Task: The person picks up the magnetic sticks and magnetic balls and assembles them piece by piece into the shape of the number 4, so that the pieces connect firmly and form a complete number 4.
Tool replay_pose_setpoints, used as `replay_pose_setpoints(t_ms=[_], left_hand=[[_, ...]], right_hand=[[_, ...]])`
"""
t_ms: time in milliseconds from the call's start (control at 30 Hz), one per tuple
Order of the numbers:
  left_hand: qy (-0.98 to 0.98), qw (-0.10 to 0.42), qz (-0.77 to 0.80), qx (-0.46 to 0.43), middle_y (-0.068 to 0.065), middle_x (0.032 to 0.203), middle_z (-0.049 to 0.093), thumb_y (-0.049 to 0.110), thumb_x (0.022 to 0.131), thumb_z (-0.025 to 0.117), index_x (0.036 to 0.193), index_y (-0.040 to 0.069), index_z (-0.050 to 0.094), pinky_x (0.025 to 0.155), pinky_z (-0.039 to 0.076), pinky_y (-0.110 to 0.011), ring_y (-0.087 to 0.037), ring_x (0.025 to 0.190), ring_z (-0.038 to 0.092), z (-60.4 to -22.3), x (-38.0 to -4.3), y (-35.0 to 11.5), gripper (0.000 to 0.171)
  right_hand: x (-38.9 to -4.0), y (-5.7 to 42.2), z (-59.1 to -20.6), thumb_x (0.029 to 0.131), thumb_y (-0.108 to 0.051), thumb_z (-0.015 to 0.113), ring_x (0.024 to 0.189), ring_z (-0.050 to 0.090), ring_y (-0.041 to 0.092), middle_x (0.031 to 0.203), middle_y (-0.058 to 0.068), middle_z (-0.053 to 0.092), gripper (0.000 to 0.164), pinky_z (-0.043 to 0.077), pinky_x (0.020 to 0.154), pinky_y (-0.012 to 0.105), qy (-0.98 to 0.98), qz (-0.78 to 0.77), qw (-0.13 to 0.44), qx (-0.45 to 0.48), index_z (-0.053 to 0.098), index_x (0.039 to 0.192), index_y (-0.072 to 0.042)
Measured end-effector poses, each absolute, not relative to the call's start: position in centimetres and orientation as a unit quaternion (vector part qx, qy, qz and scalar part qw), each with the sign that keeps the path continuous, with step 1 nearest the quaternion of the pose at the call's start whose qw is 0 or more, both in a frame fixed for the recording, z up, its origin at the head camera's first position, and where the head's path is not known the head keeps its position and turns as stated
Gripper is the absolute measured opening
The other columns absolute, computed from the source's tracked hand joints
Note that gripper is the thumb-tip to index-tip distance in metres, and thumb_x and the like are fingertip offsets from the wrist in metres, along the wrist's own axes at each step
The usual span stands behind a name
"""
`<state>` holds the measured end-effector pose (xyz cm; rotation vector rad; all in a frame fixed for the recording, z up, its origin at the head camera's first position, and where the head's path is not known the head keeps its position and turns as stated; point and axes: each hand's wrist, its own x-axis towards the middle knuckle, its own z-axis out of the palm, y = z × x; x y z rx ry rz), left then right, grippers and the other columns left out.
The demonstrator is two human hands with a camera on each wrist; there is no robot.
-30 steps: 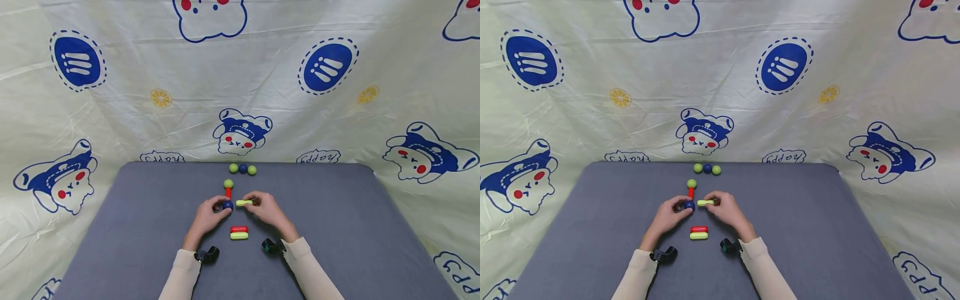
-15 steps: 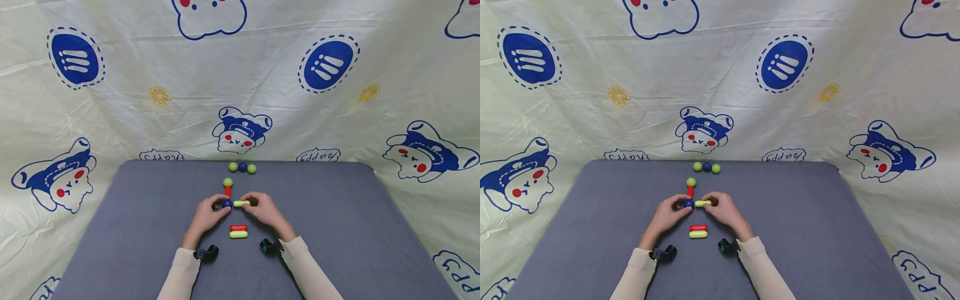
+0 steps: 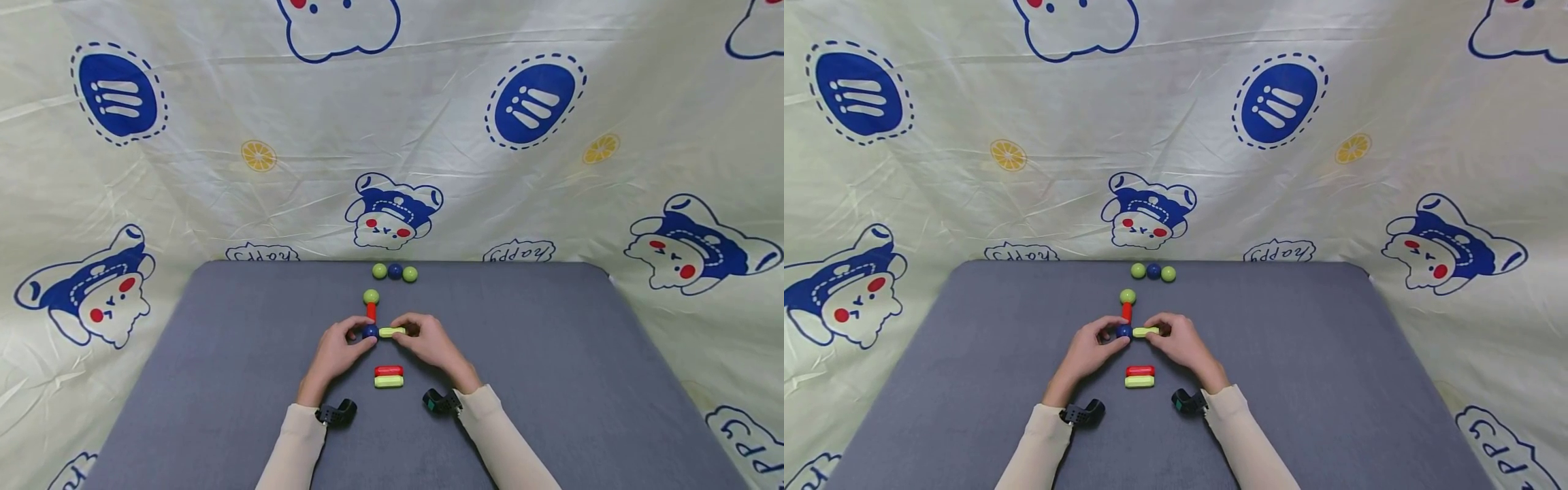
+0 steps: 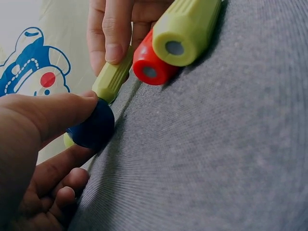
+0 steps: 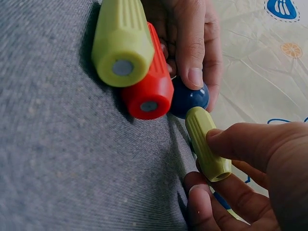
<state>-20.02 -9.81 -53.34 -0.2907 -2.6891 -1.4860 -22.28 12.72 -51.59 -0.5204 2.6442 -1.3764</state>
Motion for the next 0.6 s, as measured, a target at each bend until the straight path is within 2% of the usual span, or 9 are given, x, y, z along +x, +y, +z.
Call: replay_pose_setpoints(t_ms=[600], left_hand=[[-0.869,0.03,-0.485,-0.092,-0.001,0.111,0.073,0.026,0.09,0.082,0.121,0.017,0.073,0.082,0.046,-0.034,-0.016,0.091,0.058,-53.46,-20.11,-9.94,0.033]], right_hand=[[-22.25,12.83,-51.55,0.095,-0.014,0.074,0.085,0.062,0.012,0.103,0.003,0.073,0.016,0.051,0.077,0.028,0.875,-0.449,0.073,-0.165,0.076,0.111,-0.013]])
